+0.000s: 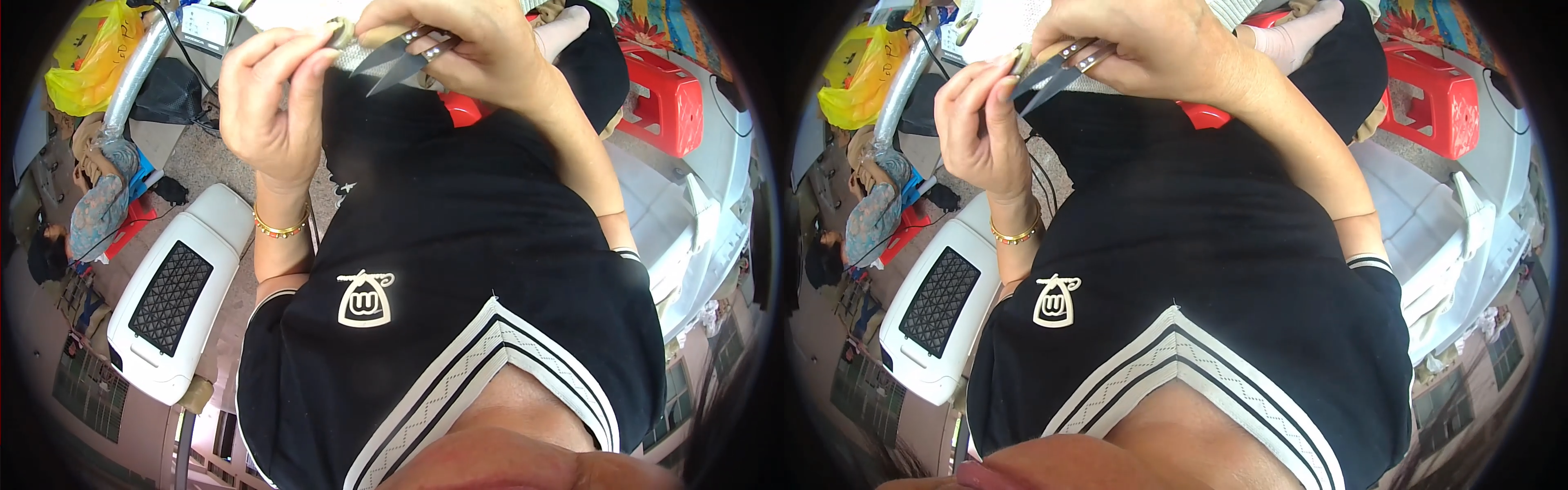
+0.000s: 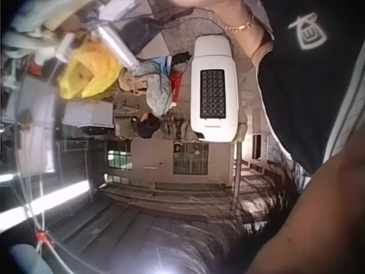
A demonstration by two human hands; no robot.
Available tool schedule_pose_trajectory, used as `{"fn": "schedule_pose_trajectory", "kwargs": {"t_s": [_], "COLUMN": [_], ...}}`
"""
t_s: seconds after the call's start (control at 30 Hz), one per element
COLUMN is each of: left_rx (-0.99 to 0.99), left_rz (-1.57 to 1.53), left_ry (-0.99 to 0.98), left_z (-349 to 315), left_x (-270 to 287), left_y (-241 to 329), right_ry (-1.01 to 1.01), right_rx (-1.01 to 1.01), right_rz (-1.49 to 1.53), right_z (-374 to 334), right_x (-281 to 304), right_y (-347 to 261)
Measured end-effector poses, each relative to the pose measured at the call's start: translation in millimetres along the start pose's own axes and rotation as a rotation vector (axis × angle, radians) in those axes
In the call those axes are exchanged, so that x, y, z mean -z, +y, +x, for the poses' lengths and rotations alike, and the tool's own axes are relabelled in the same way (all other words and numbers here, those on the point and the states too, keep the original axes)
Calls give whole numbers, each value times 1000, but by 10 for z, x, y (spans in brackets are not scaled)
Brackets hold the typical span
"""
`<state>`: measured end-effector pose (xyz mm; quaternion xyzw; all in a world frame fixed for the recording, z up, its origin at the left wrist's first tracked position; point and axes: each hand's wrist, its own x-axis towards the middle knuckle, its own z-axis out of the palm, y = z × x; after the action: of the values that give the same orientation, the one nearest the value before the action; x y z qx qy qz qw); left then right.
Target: Trim loose threads from the buttonholes of a knitted sweater using a pair of snips.
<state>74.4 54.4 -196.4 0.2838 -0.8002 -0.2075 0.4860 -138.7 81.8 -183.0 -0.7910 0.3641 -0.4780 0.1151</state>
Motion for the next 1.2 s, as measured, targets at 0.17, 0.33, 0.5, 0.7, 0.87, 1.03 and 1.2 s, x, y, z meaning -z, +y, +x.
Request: {"fn": "schedule_pose_trajectory", "kwargs": {"t_s": [0.17, 0.33, 0.5, 0.7, 0.87, 1.03, 1.2], "left_rx": [213, 218, 295, 303, 282, 300, 302], "left_rz": [-175, -157, -279, -314, -286, -284, -285], "left_ry": [71, 81, 111, 146, 117, 128, 127], "left_z": [-13, 4, 11, 34, 19, 7, 18], "left_x": [-63, -87, -82, -129, -122, -102, -110], "left_y": [68, 47, 71, 113, 72, 80, 77], "right_ry": [76, -95, -139, 99, 289, -6, -3], "right_rx": [29, 193, -392, -154, 185, -236, -227], "right_rz": [179, 21, 343, 193, 52, 16, -28], "right_z": [-83, -72, -8, -256, -252, -73, -62], "right_x": [-27, 92, 362, 9, -122, 144, 133], "right_y": [59, -43, -307, 186, 293, -157, -149]}}
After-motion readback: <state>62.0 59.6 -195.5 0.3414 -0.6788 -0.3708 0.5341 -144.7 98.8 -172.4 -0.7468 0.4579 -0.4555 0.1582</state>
